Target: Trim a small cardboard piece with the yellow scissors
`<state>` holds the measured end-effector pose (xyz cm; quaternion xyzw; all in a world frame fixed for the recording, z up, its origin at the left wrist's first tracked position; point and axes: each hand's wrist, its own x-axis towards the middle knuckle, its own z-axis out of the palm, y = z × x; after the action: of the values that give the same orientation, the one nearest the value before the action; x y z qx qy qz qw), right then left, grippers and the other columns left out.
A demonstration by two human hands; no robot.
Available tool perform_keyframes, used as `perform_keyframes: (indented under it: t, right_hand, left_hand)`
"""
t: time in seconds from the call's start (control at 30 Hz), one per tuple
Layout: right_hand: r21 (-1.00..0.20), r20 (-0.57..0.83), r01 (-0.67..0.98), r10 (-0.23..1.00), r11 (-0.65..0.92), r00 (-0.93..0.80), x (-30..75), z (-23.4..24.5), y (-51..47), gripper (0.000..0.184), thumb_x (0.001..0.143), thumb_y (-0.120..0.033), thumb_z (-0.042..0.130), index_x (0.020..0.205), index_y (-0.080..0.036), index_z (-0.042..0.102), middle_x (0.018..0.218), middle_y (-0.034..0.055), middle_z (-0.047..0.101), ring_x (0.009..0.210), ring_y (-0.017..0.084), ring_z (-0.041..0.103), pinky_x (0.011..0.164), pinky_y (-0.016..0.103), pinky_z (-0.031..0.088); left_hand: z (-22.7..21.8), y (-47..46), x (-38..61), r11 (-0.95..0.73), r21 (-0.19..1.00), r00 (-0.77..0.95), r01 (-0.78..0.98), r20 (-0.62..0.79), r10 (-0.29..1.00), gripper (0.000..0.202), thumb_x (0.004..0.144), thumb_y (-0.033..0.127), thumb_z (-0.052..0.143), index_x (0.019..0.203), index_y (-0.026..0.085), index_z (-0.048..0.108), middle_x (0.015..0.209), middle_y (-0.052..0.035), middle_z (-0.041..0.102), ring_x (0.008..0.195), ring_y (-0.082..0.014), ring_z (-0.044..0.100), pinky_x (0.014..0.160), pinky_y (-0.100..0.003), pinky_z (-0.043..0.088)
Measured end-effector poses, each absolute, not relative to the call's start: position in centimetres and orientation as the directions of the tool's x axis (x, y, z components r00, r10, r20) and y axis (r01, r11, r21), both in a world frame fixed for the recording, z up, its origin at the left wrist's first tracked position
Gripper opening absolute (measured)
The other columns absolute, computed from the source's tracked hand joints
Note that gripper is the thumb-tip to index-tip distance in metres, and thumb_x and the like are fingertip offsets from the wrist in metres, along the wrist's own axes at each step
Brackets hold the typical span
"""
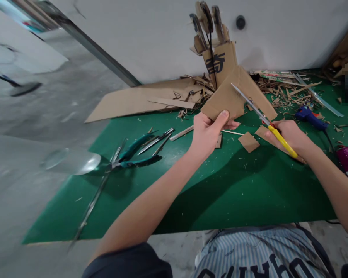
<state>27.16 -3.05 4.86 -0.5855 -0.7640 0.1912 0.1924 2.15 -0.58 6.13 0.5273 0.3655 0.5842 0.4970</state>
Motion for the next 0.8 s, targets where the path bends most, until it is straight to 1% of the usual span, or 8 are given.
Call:
perform_keyframes:
  t: [0.07, 0.17, 0.3, 0.43, 0.6, 0.73, 0.8]
  right_hand:
    - [-0.518, 0.054, 0.811, 0.957, 0.271, -0.285, 27.1, 5.1, -3.2, 0.045, 0.091, -0.062, 0.052, 0.077, -0.02, 0.057, 0.07, 0.005, 0.06, 0.061, 0.017, 0.052, 0.059, 0.031, 0.034]
    - [-0.529, 0.079, 0.788, 0.943, 0.315, -0.324, 27.0, 5.2, -3.3, 0.046, 0.092, -0.064, 0.049, 0.076, -0.021, 0.055, 0.071, 0.0053, 0.059, 0.062, 0.017, 0.051, 0.06, 0.031, 0.033]
    - [-0.522, 0.11, 0.797, 0.95, 0.305, -0.292, 27.0, 4.9, -2.9, 0.051, 0.09, -0.068, 0.049, 0.068, -0.022, 0.05, 0.063, 0.0031, 0.052, 0.057, 0.016, 0.046, 0.058, 0.031, 0.03]
    - [-0.488, 0.111, 0.82, 0.953, 0.299, -0.282, 27.0, 4.6, -2.6, 0.052, 0.09, -0.068, 0.047, 0.064, -0.023, 0.046, 0.06, 0.0024, 0.048, 0.056, 0.015, 0.043, 0.058, 0.032, 0.03]
    - [-0.46, 0.025, 0.856, 0.967, 0.236, -0.253, 26.7, 5.0, -2.9, 0.053, 0.091, -0.068, 0.045, 0.064, -0.022, 0.048, 0.062, 0.0043, 0.052, 0.056, 0.015, 0.045, 0.057, 0.031, 0.031]
    - [-0.449, -0.124, 0.885, 0.972, 0.124, -0.2, 25.4, 6.0, -3.4, 0.056, 0.092, -0.069, 0.046, 0.064, -0.021, 0.052, 0.063, 0.0059, 0.056, 0.055, 0.015, 0.048, 0.053, 0.03, 0.03]
    - [-0.446, -0.176, 0.887, 0.96, 0.118, -0.216, 24.7, 6.3, -3.5, 0.06, 0.092, -0.072, 0.045, 0.063, -0.02, 0.055, 0.062, 0.0064, 0.056, 0.054, 0.015, 0.047, 0.052, 0.031, 0.029]
  left_hand:
    - [5.9, -0.6, 2.1, -0.231, 0.956, 0.055, -0.182, 0.245, 0.968, 0.037, 0.077, 0.047, 0.083, 0.093, 0.017, 0.07, 0.076, -0.0026, 0.076, 0.058, -0.0131, 0.073, 0.061, -0.024, 0.064]
    - [5.4, -0.6, 2.1, -0.246, 0.954, 0.071, -0.173, 0.261, 0.963, 0.035, 0.078, 0.047, 0.082, 0.091, 0.016, 0.072, 0.079, -0.0042, 0.077, 0.057, -0.0131, 0.072, 0.061, -0.026, 0.065]
    - [4.9, -0.8, 2.3, -0.257, 0.95, 0.079, -0.177, 0.274, 0.958, 0.034, 0.08, 0.047, 0.08, 0.089, 0.015, 0.073, 0.078, -0.0048, 0.077, 0.057, -0.0137, 0.072, 0.06, -0.027, 0.066]
    - [4.7, -0.9, 2.4, -0.251, 0.951, 0.083, -0.183, 0.269, 0.96, 0.034, 0.08, 0.047, 0.08, 0.086, 0.014, 0.073, 0.078, -0.0057, 0.078, 0.06, -0.0163, 0.075, 0.06, -0.027, 0.066]
    - [4.5, -1.3, 2.4, -0.206, 0.954, 0.067, -0.219, 0.225, 0.972, 0.035, 0.078, 0.047, 0.082, 0.083, 0.015, 0.071, 0.082, -0.006, 0.079, 0.061, -0.0156, 0.076, 0.06, -0.026, 0.065]
    - [4.7, -2.1, 2.2, -0.099, 0.937, 0.025, -0.334, 0.113, 0.993, 0.033, 0.072, 0.041, 0.088, 0.085, 0.016, 0.072, 0.075, -0.0014, 0.077, 0.057, -0.0107, 0.072, 0.058, -0.021, 0.062]
    - [4.8, -2.6, 1.9, -0.054, 0.917, -0.008, -0.395, 0.055, 0.998, 0.032, 0.069, 0.037, 0.091, 0.084, 0.016, 0.073, 0.072, -0.0002, 0.077, 0.055, -0.0085, 0.07, 0.057, -0.018, 0.06]
